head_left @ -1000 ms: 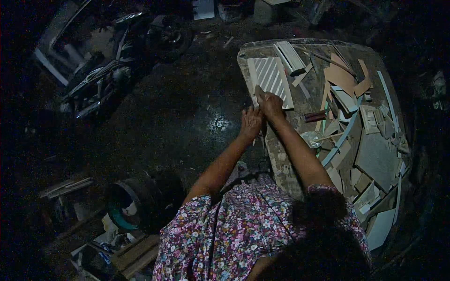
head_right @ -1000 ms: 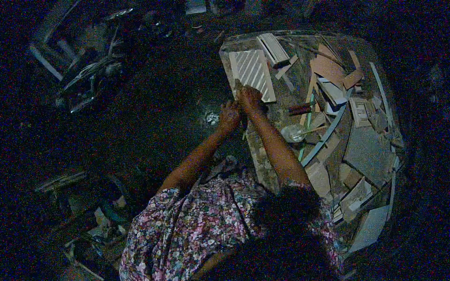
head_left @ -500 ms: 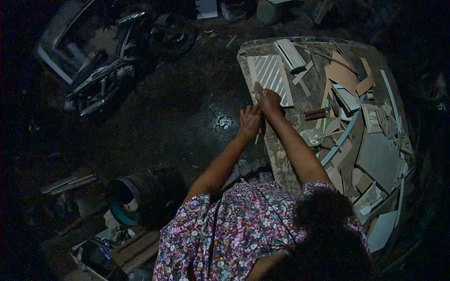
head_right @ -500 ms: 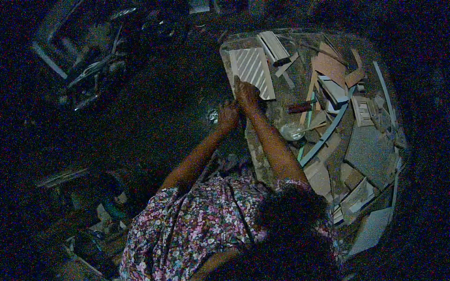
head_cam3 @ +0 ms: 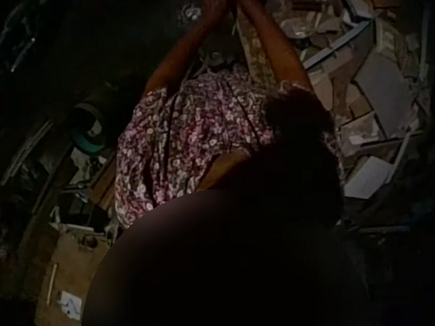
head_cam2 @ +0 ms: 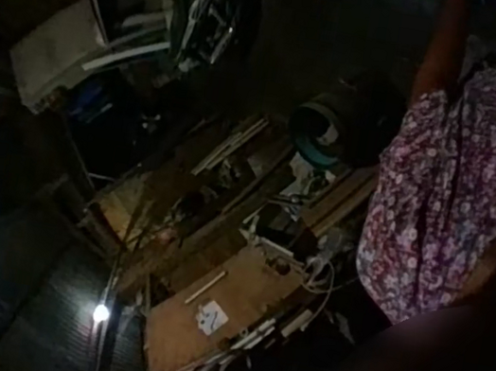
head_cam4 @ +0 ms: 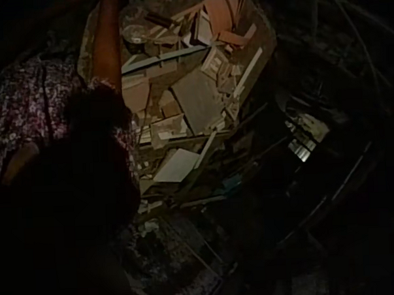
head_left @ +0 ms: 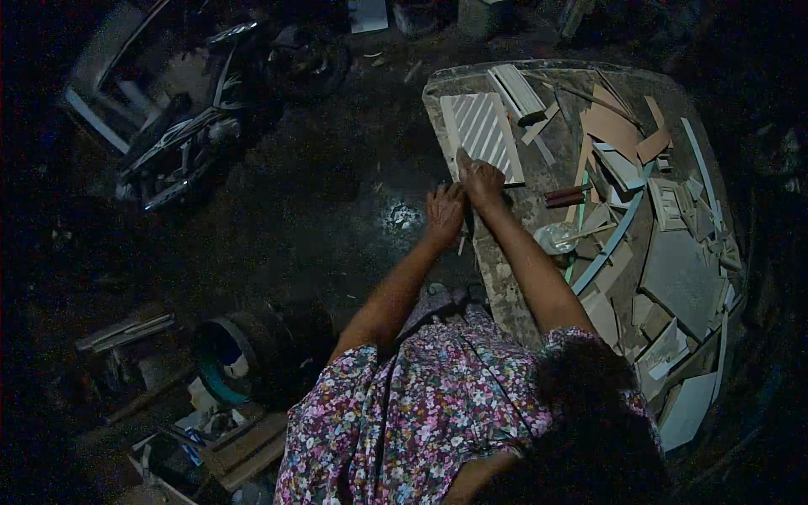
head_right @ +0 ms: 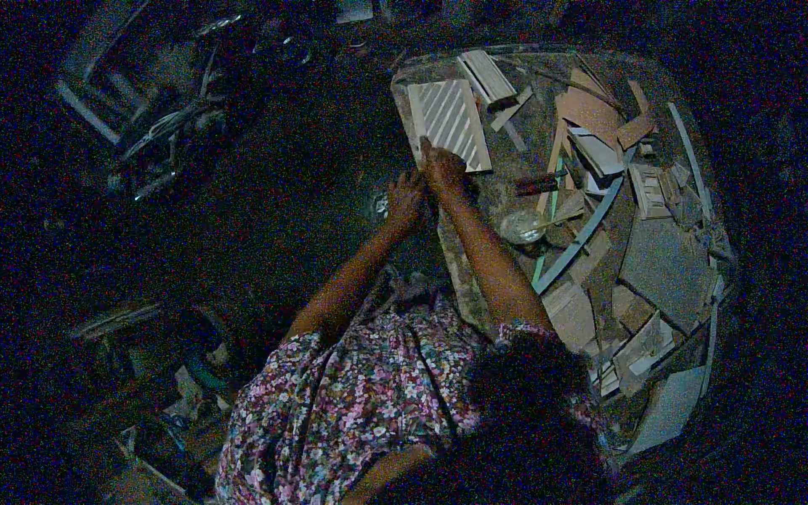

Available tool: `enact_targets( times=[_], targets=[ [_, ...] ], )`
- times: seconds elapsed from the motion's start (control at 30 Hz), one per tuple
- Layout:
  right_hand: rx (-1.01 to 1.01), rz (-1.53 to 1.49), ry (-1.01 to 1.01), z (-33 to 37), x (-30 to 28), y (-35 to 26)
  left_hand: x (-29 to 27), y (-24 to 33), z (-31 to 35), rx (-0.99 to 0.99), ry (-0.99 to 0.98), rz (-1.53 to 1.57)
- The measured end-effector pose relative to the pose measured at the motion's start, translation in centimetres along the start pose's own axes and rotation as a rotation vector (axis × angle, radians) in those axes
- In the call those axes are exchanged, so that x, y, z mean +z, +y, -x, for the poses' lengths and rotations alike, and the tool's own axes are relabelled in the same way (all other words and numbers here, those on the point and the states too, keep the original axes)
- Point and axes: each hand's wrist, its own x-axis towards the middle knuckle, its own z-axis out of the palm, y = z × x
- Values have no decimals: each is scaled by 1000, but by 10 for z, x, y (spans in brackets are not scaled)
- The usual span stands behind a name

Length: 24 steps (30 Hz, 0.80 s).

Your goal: Assembling and aligning small wooden slats to create a structured panel or box on a workbench.

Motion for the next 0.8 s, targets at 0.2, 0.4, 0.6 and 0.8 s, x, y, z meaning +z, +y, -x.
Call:
enact_targets(
  times=[0.2, 0.4, 0.6, 0.8],
  targets=[
    [-135, -130, 97, 25, 1, -9, 11, -20, 14, 11, 93, 167],
    [-215, -83, 363, 10, 26, 8, 14, -13, 4, -16, 6, 62],
    [-109, -51, 16, 26, 9, -8, 5, -13, 12, -111, -94, -2],
    [28, -111, -53, 28, -10, -15, -24, 1, 3, -257, -83, 202]
  ],
)
